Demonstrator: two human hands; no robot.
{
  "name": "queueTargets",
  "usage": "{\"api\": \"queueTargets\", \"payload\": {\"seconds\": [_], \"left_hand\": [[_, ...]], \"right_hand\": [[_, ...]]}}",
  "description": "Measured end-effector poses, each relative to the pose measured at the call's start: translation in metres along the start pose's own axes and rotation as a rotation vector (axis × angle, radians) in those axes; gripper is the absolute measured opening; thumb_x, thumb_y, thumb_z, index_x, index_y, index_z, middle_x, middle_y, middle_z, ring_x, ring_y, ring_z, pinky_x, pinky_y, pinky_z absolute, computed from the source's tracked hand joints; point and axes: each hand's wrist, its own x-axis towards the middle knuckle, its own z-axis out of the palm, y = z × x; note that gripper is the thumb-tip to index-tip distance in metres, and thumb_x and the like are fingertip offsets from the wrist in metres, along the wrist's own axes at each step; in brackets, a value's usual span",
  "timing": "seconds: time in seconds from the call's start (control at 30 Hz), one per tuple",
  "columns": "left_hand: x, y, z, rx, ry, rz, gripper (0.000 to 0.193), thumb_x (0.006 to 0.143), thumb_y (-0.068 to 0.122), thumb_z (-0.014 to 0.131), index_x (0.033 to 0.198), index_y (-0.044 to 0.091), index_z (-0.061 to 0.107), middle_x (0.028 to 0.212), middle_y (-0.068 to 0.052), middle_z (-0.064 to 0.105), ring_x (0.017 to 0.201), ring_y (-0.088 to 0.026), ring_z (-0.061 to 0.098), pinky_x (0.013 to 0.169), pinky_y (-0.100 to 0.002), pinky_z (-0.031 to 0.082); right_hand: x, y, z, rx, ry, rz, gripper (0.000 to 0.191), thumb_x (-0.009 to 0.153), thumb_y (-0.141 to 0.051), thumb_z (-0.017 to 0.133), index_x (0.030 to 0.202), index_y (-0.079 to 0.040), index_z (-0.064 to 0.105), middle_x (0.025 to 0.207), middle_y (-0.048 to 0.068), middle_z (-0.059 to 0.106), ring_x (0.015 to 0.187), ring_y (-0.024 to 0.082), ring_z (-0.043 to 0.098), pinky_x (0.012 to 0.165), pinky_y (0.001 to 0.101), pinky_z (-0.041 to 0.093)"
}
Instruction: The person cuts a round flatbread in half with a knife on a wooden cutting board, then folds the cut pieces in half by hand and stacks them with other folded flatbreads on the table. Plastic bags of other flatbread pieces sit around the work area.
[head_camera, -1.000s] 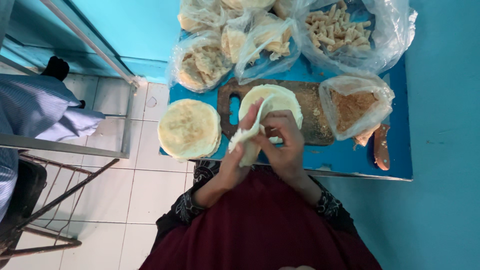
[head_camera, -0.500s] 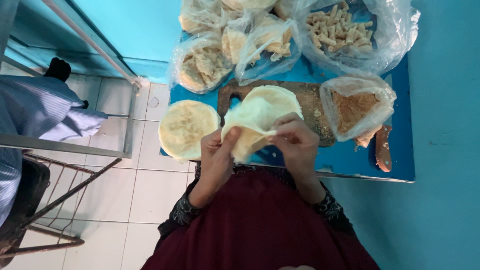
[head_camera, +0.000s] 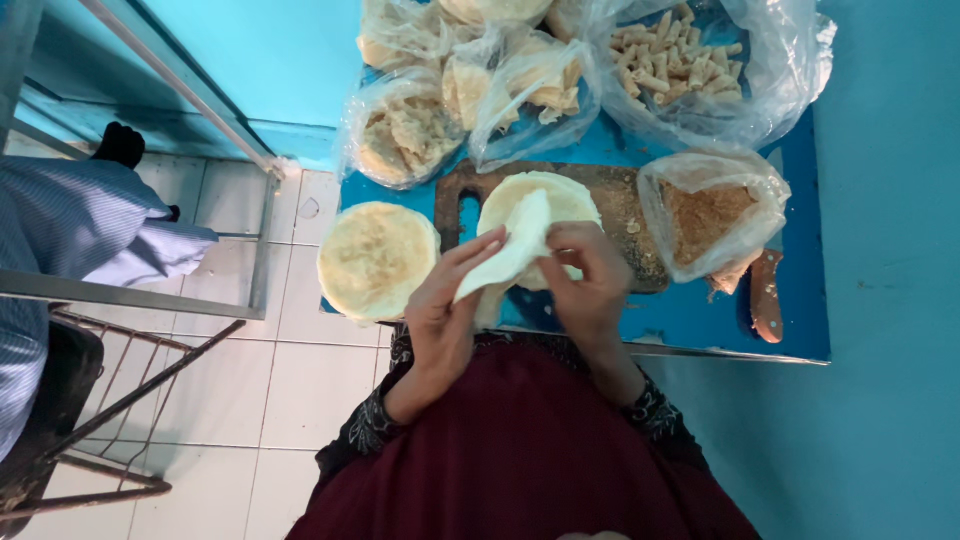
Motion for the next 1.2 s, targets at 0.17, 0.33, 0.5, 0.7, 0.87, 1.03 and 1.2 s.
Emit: {"api": "queueTargets", "payload": {"seconds": [0.17, 0.33, 0.5, 0.7, 0.87, 1.03, 1.2], "left_hand": [[0.001, -0.006, 0.004, -0.696, 0.173, -0.417, 0.033, 0.108, 0.014, 0.051, 0.129, -0.004, 0.07, 0.135, -0.018, 0.069, 0.113, -0.021, 0.069, 0.097, -0.033, 0.057], [0.002, -0.027, 0.005, -0.23, 0.183, -0.426, 0.024, 0.101, 0.002, 0.068, 0.124, -0.004, 0.066, 0.11, -0.011, 0.068, 0.097, -0.015, 0.063, 0.082, -0.029, 0.054], [0.0, -0.035, -0.002, -0.669, 0.342, -0.416, 0.016, 0.105, 0.008, 0.058, 0.117, -0.002, 0.063, 0.108, -0.007, 0.072, 0.094, -0.012, 0.068, 0.083, -0.028, 0.057], [-0.012, -0.04, 0.009, -0.427, 0.294, -0.283, 0.022, 0.113, 0.017, 0.058, 0.119, -0.003, 0.067, 0.106, -0.005, 0.07, 0.094, -0.009, 0.062, 0.081, -0.024, 0.051], [-0.01, -0.025, 0.003, -0.2, -0.118, -0.019, 0.017, 0.107, 0.014, 0.066, 0.117, 0.0, 0.064, 0.125, -0.009, 0.071, 0.114, -0.012, 0.066, 0.101, -0.024, 0.053], [0.001, -0.002, 0.002, 0.106, -0.026, -0.117, 0.043, 0.081, 0.009, 0.086, 0.116, -0.001, 0.063, 0.106, -0.007, 0.071, 0.1, -0.011, 0.069, 0.088, -0.025, 0.056], [0.006, -0.004, -0.006, 0.108, -0.141, -0.097, 0.016, 0.093, 0.003, 0.08, 0.107, 0.001, 0.072, 0.1, -0.007, 0.072, 0.09, -0.012, 0.068, 0.079, -0.025, 0.054]], "right_hand": [[-0.008, 0.029, -0.004, 0.712, 0.131, 0.424, 0.014, 0.099, 0.012, 0.066, 0.109, 0.004, 0.06, 0.103, 0.012, 0.069, 0.091, 0.017, 0.067, 0.077, 0.0274, 0.053], [-0.01, 0.019, 0.0, 0.532, -0.027, 0.315, 0.036, 0.092, 0.009, 0.067, 0.123, -0.004, 0.056, 0.115, 0.012, 0.068, 0.108, 0.019, 0.068, 0.095, 0.0333, 0.057], [0.009, 0.003, -0.009, 1.095, 0.013, 0.547, 0.037, 0.095, 0.0, 0.064, 0.127, -0.009, 0.05, 0.135, 0.015, 0.061, 0.121, 0.027, 0.065, 0.099, 0.0399, 0.058], [0.008, -0.007, -0.007, 1.104, -0.145, 0.498, 0.051, 0.098, -0.011, 0.068, 0.144, -0.007, 0.046, 0.141, 0.017, 0.057, 0.128, 0.029, 0.061, 0.097, 0.041, 0.058], [0.003, -0.011, -0.008, 0.245, -0.137, 0.085, 0.061, 0.092, -0.007, 0.08, 0.142, -0.007, 0.045, 0.139, 0.01, 0.056, 0.126, 0.019, 0.063, 0.096, 0.033, 0.06], [0.001, -0.018, -0.003, 0.05, -0.176, 0.098, 0.045, 0.089, 0.001, 0.083, 0.13, -0.003, 0.064, 0.121, 0.009, 0.07, 0.109, 0.015, 0.07, 0.09, 0.0302, 0.062], [0.011, -0.012, -0.022, 0.398, -0.401, 0.313, 0.058, 0.083, 0.006, 0.078, 0.136, -0.005, 0.059, 0.118, 0.008, 0.068, 0.106, 0.014, 0.069, 0.088, 0.029, 0.06]]}}
